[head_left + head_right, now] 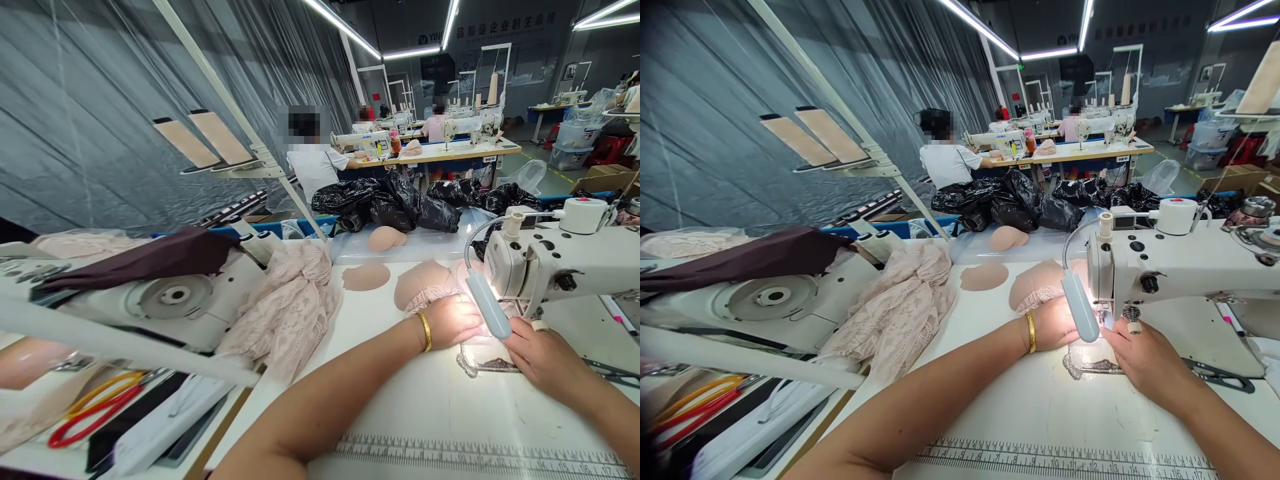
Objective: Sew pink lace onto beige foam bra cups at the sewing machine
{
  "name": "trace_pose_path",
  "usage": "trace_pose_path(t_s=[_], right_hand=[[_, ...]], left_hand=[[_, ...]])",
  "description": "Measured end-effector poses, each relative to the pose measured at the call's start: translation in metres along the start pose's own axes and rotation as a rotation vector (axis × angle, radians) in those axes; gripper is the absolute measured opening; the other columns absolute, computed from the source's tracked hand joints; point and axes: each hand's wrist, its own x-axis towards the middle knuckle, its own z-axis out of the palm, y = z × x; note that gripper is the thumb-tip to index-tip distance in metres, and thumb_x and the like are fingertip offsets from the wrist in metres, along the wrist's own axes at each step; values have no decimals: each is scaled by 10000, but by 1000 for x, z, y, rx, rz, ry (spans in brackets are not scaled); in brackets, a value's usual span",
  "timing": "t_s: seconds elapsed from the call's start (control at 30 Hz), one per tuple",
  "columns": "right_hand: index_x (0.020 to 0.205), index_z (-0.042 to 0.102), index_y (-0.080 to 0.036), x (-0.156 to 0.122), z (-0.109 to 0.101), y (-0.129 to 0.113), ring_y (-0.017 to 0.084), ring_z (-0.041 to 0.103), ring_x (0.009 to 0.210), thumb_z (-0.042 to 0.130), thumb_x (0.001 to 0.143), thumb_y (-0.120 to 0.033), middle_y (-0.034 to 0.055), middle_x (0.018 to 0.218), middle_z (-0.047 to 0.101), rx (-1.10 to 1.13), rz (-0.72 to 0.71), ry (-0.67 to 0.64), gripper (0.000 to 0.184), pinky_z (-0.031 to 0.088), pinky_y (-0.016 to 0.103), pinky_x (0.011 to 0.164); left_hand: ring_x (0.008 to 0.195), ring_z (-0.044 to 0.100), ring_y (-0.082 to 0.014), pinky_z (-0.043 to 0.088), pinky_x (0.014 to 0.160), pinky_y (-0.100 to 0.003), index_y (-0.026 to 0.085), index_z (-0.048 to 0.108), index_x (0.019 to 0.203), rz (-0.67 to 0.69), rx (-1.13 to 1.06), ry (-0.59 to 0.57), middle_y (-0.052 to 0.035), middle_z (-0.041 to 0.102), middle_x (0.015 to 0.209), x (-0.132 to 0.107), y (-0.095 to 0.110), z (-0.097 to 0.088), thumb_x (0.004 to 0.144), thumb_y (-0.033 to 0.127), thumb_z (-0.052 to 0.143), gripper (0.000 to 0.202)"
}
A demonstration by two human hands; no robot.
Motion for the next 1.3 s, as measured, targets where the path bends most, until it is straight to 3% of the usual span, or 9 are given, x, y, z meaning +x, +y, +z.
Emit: trace_pose_path(t_s=[0.13, 0.37, 0.6, 0.7, 0.8, 0.87, 1.03, 1.17, 1.3], right_hand=[[943, 602, -255, 1, -1, -1, 182, 468, 630, 404, 980, -117, 29, 853, 589, 19, 21, 7, 244, 344, 308, 521], [970, 610, -259, -3, 1, 5, 201, 524, 697, 390, 1029, -200, 29, 845, 572, 116, 38, 12, 236, 387, 323, 579], [1207, 518, -266, 10, -7, -33, 221, 653, 781, 511, 1015, -520, -1, 845, 667, 948, 489, -37, 319, 516, 353, 699], [1296, 493, -240, 18, -10, -65, 189, 596, 690, 626, 941, -564, -40, 745, 614, 1228, 606, 32, 499, 493, 318, 657], [1358, 498, -254, 13, -10, -98, 163, 543, 638, 688, 913, -553, -56, 709, 590, 1316, 692, 173, 568, 483, 298, 637], [1376, 512, -275, 1, -4, -116, 165, 563, 644, 693, 922, -527, -50, 709, 596, 1298, 706, 278, 551, 504, 291, 629], [1284, 630, -304, -37, 16, -139, 199, 703, 795, 686, 941, -314, 36, 983, 721, 741, 338, 512, 348, 599, 309, 698], [1334, 615, -323, -45, 5, -140, 206, 700, 821, 578, 953, -117, 34, 926, 706, 494, 0, 527, 435, 595, 283, 635], [1356, 602, -325, -41, -20, -129, 227, 680, 1003, 611, 923, -66, 54, 1091, 695, 515, 25, 586, 504, 606, 320, 784]], left_hand=[[1117, 653, -234, 499, 1054, -413, 185, 734, 1122, 40, -25, -7, -105, 748, 1183, 2, -2, -4, 1019, 244, 489, 273], [1027, 649, -270, 523, 957, -416, 140, 686, 1048, -207, -3, -7, -134, 715, 1059, 3, 14, -3, 956, 143, 503, 205], [1091, 669, -210, 543, 979, -363, 178, 632, 1156, -225, -163, 101, -97, 733, 1142, -33, 65, -24, 949, 99, 492, 262], [1168, 655, -269, 513, 1034, -441, 195, 672, 1120, -391, -636, 254, -126, 730, 1192, -59, 126, -29, 954, 302, 614, 205], [909, 730, -254, 576, 853, -396, 172, 680, 1126, -720, -1518, 147, -132, 754, 1000, -71, 178, -28, 845, 539, 767, 470], [936, 736, -251, 562, 894, -383, 133, 687, 1123, -927, -1970, 299, -151, 748, 1017, -70, 193, -29, 820, 598, 780, 563], [1179, 650, -294, 479, 1060, -373, 122, 731, 1049, -1035, -2074, 1127, -141, 734, 1156, -56, 180, -44, 729, 412, 888, 460], [1013, 678, -258, 519, 920, -331, 109, 739, 1045, -1154, -1963, 1115, -108, 750, 1046, -50, 172, -40, 596, 203, 907, 489], [841, 682, -209, 532, 777, -293, 65, 755, 968, -1181, -2073, 936, -136, 752, 977, -50, 176, -32, 601, 121, 799, 374]])
